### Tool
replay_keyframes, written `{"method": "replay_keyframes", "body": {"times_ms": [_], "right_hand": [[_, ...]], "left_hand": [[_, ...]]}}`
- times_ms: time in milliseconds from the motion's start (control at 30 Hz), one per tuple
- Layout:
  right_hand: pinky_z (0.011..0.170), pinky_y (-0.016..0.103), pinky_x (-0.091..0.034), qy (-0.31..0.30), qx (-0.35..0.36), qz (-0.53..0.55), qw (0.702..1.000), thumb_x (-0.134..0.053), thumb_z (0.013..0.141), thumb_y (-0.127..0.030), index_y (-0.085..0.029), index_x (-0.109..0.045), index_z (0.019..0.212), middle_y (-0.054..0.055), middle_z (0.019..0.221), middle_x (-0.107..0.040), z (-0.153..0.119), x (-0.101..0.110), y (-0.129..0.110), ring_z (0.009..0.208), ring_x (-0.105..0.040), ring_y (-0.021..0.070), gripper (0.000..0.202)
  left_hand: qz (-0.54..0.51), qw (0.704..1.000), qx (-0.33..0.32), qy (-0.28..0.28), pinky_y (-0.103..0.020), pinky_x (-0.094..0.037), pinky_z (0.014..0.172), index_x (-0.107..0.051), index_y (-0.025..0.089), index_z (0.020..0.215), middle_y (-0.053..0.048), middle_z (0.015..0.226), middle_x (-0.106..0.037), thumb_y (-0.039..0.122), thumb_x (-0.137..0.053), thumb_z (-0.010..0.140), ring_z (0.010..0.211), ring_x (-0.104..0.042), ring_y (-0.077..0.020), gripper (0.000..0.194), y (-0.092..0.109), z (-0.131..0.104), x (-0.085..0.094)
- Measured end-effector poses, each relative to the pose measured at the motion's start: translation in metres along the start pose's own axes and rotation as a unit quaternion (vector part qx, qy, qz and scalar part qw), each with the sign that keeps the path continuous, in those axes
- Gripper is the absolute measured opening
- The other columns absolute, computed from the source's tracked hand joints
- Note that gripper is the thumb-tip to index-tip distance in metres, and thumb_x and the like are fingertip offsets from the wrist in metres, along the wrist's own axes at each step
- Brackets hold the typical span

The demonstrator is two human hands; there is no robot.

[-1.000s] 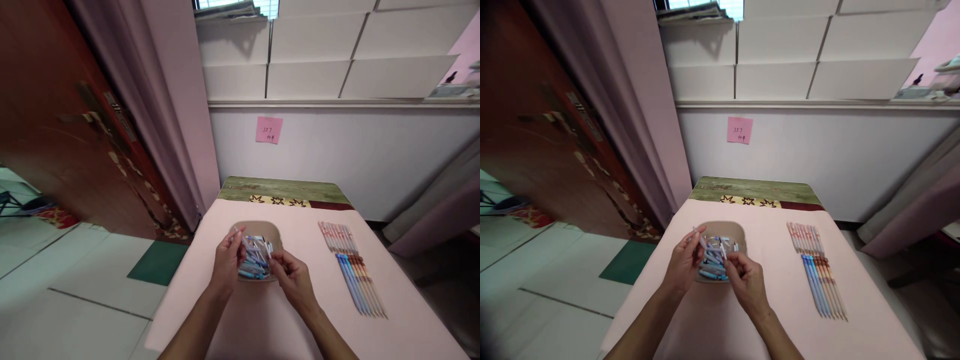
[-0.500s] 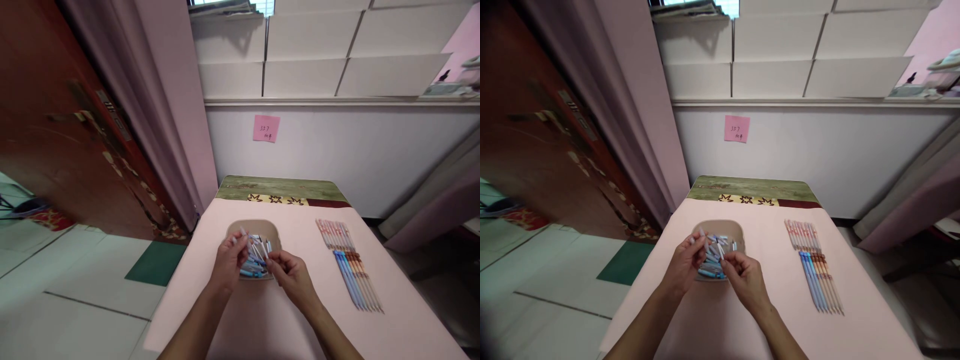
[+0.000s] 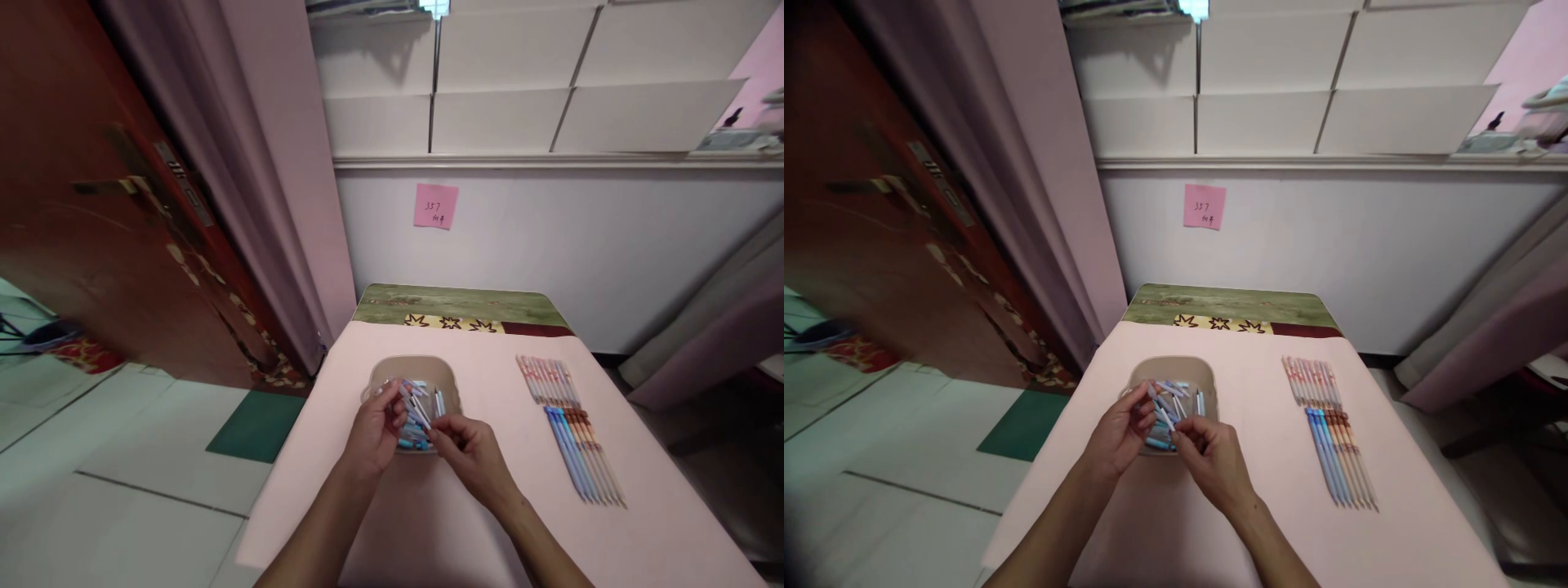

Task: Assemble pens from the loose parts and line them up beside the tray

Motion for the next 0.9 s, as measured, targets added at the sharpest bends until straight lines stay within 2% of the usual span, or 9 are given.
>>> {"method": "replay_keyframes", "body": {"times_ms": [233,333,433,567,633,733,833,900], "right_hand": [[0.045,0.02,-0.029,0.019,-0.001,-0.006,1.0,-0.062,0.08,-0.04,-0.016,-0.07,0.083,-0.003,0.054,-0.048,0.002,0.006,0.002,0.049,-0.039,0.0092,0.025],[0.045,0.02,-0.034,0.052,0.014,-0.005,0.999,-0.066,0.078,-0.041,-0.018,-0.067,0.097,-0.004,0.058,-0.052,0.004,0.01,-0.003,0.048,-0.043,0.0095,0.031],[0.047,0.02,-0.04,0.095,0.052,-0.048,0.993,-0.068,0.078,-0.041,-0.018,-0.062,0.102,-0.004,0.062,-0.058,0.005,0.012,-0.011,0.048,-0.048,0.0099,0.034],[0.054,0.02,-0.043,0.182,0.144,-0.194,0.953,-0.063,0.083,-0.042,-0.019,-0.061,0.103,-0.002,0.063,-0.062,0.002,0.016,-0.028,0.052,-0.057,0.0115,0.031],[0.053,0.021,-0.043,0.2,0.176,-0.241,0.933,-0.06,0.084,-0.044,-0.018,-0.059,0.11,-0.001,0.068,-0.064,0.0,0.017,-0.034,0.055,-0.059,0.0121,0.037],[0.052,0.021,-0.044,0.213,0.2,-0.213,0.932,-0.05,0.089,-0.042,-0.015,-0.051,0.119,0.002,0.08,-0.065,-0.005,0.023,-0.037,0.057,-0.059,0.0116,0.04],[0.055,0.02,-0.044,0.221,0.225,-0.188,0.93,-0.05,0.091,-0.033,-0.018,-0.057,0.1,0.001,0.073,-0.062,-0.011,0.022,-0.038,0.056,-0.057,0.0109,0.019],[0.056,0.021,-0.043,0.191,0.241,-0.206,0.929,-0.054,0.089,-0.029,-0.02,-0.059,0.086,0.0,0.069,-0.061,-0.012,0.011,-0.039,0.057,-0.056,0.011,0.011]], "left_hand": [[0.103,0.992,-0.068,0.006,-0.014,-0.031,0.039,-0.064,0.012,0.079,-0.001,0.069,-0.064,0.026,-0.08,0.064,0.046,-0.043,-0.0028,0.026,0.001,-0.008,-0.005],[0.119,0.992,-0.037,0.003,-0.013,-0.028,0.037,-0.064,0.011,0.078,-0.001,0.069,-0.064,0.029,-0.079,0.065,0.044,-0.041,-0.0015,0.027,-0.008,-0.013,-0.008],[0.103,0.995,0.0,0.003,-0.013,-0.029,0.037,-0.063,0.012,0.078,-0.001,0.068,-0.064,0.029,-0.079,0.064,0.044,-0.043,-0.0019,0.028,-0.021,-0.018,-0.012],[0.053,0.998,0.03,0.004,-0.014,-0.028,0.034,-0.059,0.014,0.075,0.003,0.057,-0.059,0.026,-0.079,0.065,0.041,-0.045,-0.0041,0.025,-0.037,-0.024,-0.014],[0.026,0.999,0.044,0.005,-0.014,-0.03,0.034,-0.061,0.012,0.076,-0.001,0.063,-0.064,0.024,-0.075,0.07,0.042,-0.046,-0.0044,0.02,-0.04,-0.023,-0.012],[-0.026,0.997,0.066,0.026,-0.015,-0.038,0.039,-0.065,0.007,0.083,-0.007,0.074,-0.069,0.019,-0.065,0.08,0.047,-0.052,-0.0053,0.012,-0.037,-0.017,-0.005],[-0.087,0.993,0.055,0.055,-0.019,-0.05,0.052,-0.066,0.007,0.088,-0.007,0.073,-0.07,0.015,-0.054,0.088,0.055,-0.061,-0.009,0.015,-0.026,-0.01,-0.001],[-0.116,0.991,0.043,0.056,-0.024,-0.054,0.062,-0.066,0.008,0.088,-0.008,0.076,-0.071,0.015,-0.051,0.089,0.063,-0.065,-0.0119,0.017,-0.022,-0.008,-0.002]]}}
Point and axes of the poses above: each hand's wrist, its own z-axis towards the middle knuckle, its own x-axis out of the back of the hand, y = z × x, the point moved 6 cm from there along z, towards the middle knuckle
